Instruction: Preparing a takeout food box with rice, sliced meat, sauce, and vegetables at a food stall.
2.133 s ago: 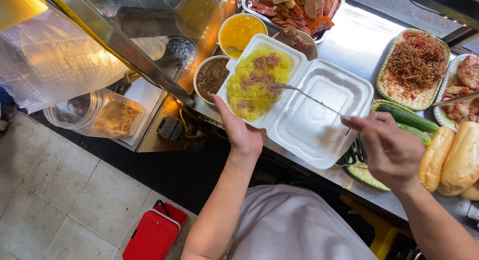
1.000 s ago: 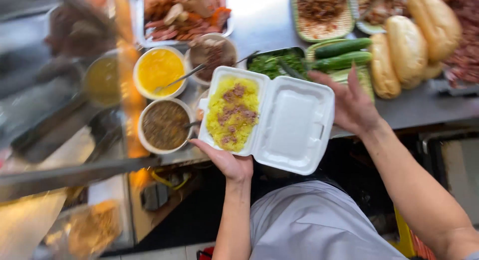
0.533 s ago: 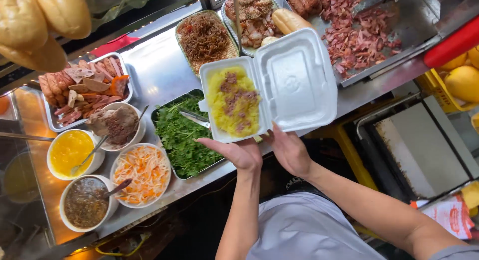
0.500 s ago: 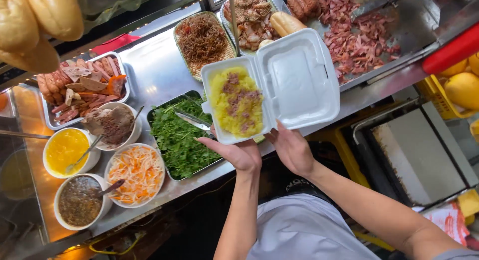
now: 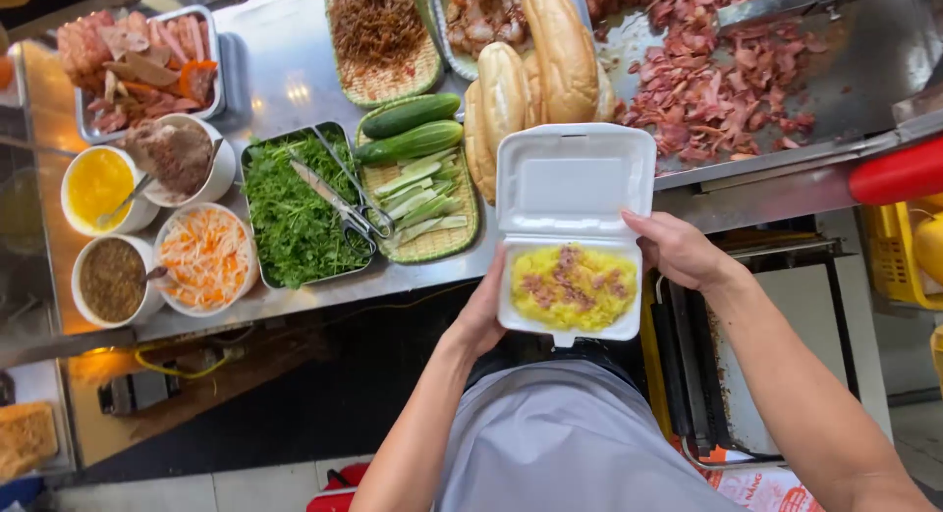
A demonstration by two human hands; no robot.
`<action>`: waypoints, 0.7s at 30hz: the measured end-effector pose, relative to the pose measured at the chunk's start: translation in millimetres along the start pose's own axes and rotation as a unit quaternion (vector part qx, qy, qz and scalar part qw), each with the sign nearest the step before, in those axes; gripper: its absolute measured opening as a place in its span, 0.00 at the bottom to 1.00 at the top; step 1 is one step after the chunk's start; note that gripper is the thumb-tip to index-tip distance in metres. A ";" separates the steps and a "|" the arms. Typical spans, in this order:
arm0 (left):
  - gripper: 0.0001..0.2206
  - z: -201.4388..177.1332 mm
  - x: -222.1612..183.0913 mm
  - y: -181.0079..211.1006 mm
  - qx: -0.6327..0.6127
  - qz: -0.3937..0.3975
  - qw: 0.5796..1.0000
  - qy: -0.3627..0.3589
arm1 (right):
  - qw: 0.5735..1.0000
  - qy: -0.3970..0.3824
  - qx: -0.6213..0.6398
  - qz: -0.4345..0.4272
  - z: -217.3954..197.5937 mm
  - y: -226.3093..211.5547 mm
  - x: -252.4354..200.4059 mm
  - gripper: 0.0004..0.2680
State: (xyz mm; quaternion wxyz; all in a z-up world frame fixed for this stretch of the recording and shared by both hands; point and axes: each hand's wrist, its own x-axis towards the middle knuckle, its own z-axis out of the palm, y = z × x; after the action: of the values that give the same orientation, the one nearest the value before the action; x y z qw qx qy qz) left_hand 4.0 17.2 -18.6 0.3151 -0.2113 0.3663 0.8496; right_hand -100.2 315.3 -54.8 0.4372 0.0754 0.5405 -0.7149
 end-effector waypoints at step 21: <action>0.26 -52.0 62.1 17.6 0.422 0.224 0.830 0.287 | 0.857 0.333 -0.281 -0.276 45.8 8.9 31.6 0.19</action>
State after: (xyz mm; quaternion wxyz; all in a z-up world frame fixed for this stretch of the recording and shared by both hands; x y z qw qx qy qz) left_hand -45.8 -7.9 -80.0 0.0552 -0.2045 0.8007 0.5603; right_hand -96.4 259.4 -61.0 0.0184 0.0308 0.8304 -0.5560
